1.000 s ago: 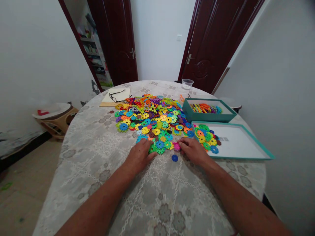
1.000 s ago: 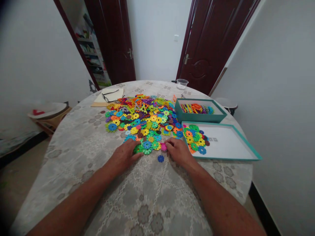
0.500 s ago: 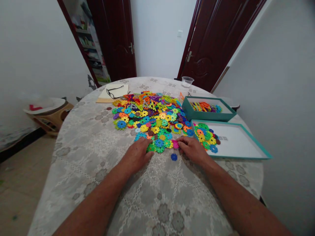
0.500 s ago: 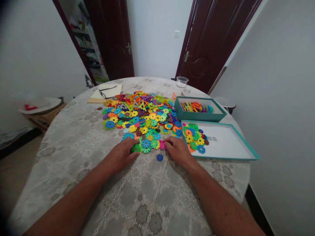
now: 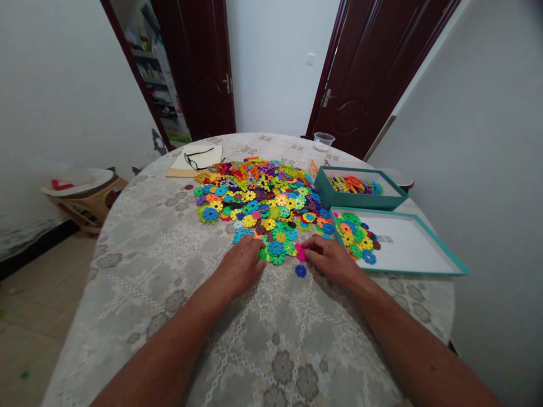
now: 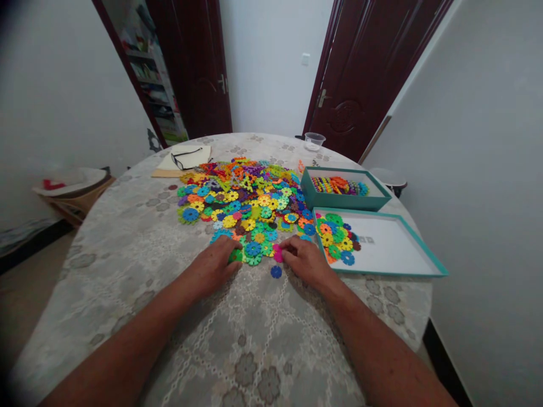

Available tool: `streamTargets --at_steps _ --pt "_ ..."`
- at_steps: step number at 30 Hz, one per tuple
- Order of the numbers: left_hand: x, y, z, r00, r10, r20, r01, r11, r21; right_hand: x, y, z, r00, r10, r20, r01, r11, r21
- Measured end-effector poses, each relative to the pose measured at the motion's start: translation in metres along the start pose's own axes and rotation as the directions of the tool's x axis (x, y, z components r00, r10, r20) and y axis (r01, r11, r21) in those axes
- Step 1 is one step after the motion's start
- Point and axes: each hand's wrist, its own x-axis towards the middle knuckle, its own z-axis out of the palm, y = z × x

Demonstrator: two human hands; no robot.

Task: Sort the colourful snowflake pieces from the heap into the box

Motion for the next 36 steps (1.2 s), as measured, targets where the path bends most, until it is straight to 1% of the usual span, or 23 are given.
streamTargets --at_steps 3,5,8,12,18,21,24,26,28,32,36 --pt "0.000 0.002 -0.001 1.000 -0.018 0.003 0.018 1.000 -0.015 -0.002 -0.004 0.002 0.998 -0.060 0.010 0.060 0.998 -0.011" --pt "0.000 0.003 -0.002 1.000 -0.009 -0.004 0.009 1.000 -0.020 -0.004 -0.007 0.003 0.996 -0.092 0.012 0.093 0.995 -0.030" --pt "-0.001 0.005 -0.003 1.000 -0.003 -0.002 0.003 1.000 -0.010 -0.005 -0.011 0.006 0.993 -0.116 -0.007 0.116 0.993 -0.021" --pt "-0.002 0.006 -0.003 0.999 -0.034 -0.001 0.034 0.999 -0.037 -0.007 -0.016 0.011 0.986 -0.164 -0.033 0.164 0.986 -0.001" --pt "-0.001 0.002 0.002 1.000 -0.009 -0.021 0.008 0.999 -0.049 -0.005 -0.022 0.021 0.949 -0.315 -0.027 0.311 0.946 -0.096" --pt "-0.003 0.003 0.000 1.000 -0.007 -0.026 0.006 0.999 -0.039 -0.004 -0.021 0.025 0.935 -0.350 -0.057 0.339 0.930 -0.145" --pt "-0.004 0.006 -0.004 0.999 -0.041 -0.026 0.041 0.999 0.008 -0.005 -0.020 0.028 0.918 -0.382 -0.105 0.357 0.913 -0.200" --pt "-0.005 0.007 -0.005 0.998 -0.065 -0.019 0.066 0.996 0.054 -0.004 -0.021 0.028 0.919 -0.383 -0.094 0.352 0.904 -0.243" --pt "-0.006 0.007 -0.004 0.997 -0.076 -0.017 0.077 0.993 0.087 -0.002 -0.023 0.028 0.931 -0.361 -0.057 0.330 0.899 -0.288" --pt "-0.006 0.003 0.000 0.998 -0.059 -0.028 0.061 0.991 0.116 0.008 -0.029 0.028 0.953 -0.301 0.023 0.287 0.881 -0.377" --pt "-0.005 0.002 0.002 0.997 -0.070 -0.028 0.073 0.989 0.125 0.016 -0.033 0.035 0.971 -0.236 0.034 0.225 0.861 -0.456"
